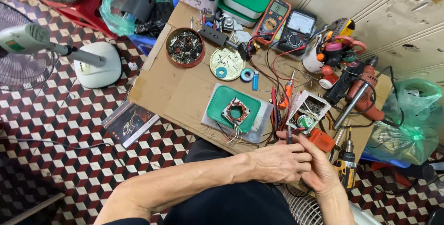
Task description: The person carries a small appliance motor to a workbench, then uses multimeter test probes on the motor's winding wires to check its coils. They manipulate the wire leads, reposition the motor stator, and use pliers on the motor while continuing to work at the bench.
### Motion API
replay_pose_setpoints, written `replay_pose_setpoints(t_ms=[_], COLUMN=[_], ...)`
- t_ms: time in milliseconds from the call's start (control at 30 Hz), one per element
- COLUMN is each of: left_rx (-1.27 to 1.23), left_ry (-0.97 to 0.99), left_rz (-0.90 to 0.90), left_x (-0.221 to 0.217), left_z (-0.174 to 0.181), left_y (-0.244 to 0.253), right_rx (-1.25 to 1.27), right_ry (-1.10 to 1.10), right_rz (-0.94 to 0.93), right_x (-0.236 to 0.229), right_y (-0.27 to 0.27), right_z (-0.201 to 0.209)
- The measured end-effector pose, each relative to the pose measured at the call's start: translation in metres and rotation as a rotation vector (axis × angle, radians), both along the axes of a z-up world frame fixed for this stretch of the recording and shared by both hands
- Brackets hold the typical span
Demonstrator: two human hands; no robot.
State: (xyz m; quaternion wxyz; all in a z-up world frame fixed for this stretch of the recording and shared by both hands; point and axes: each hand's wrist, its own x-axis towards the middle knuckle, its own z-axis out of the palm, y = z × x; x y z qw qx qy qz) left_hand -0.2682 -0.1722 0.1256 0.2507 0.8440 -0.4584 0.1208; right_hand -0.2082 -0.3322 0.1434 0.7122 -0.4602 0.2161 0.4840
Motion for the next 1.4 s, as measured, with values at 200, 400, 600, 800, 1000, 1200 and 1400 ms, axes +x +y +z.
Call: replay_pose_setpoints(t_ms=[200, 400, 600, 800, 1000, 1200, 1400], left_rx=[-0.237, -1.250, -1.512, -1.512, -1.631, -1.612, -1.545], left_ry=[0.211, 1.546, 1.400, 1.496, 1.375, 1.296, 1.192], left_rz=[0.341, 0.832, 0.707, 0.815, 1.021, 1.258, 1.410], left_x=[-0.070, -0.126, -0.144, -0.173, -0.183, -0.157, -0.146], left_z=[0.029, -0.009, -0.038, -0.055, -0.091, -0.059, -0.047], left_y=[0.017, 0.007, 0.011, 0.029, 0.051, 0.058, 0.041], right_rx=[-0.215, -0.360, -0.265, -0.366, -0.780, -0.640, -0.748], right_ry=[-0.271, -0.636, -0.710, -0.564, -0.892, -1.350, -1.195], right_rz=[-0.036, 0.161, 0.199, 0.062, 0.470, 0.726, 0.976], right_x=[-0.003, -0.067, -0.129, -0.137, -0.117, -0.082, -0.069], right_y=[-0.024, 0.035, 0.070, 0.071, 0.070, 0.046, 0.087], right_z=[-0.051, -0.011, -0.045, -0.047, -0.021, -0.057, -0.019])
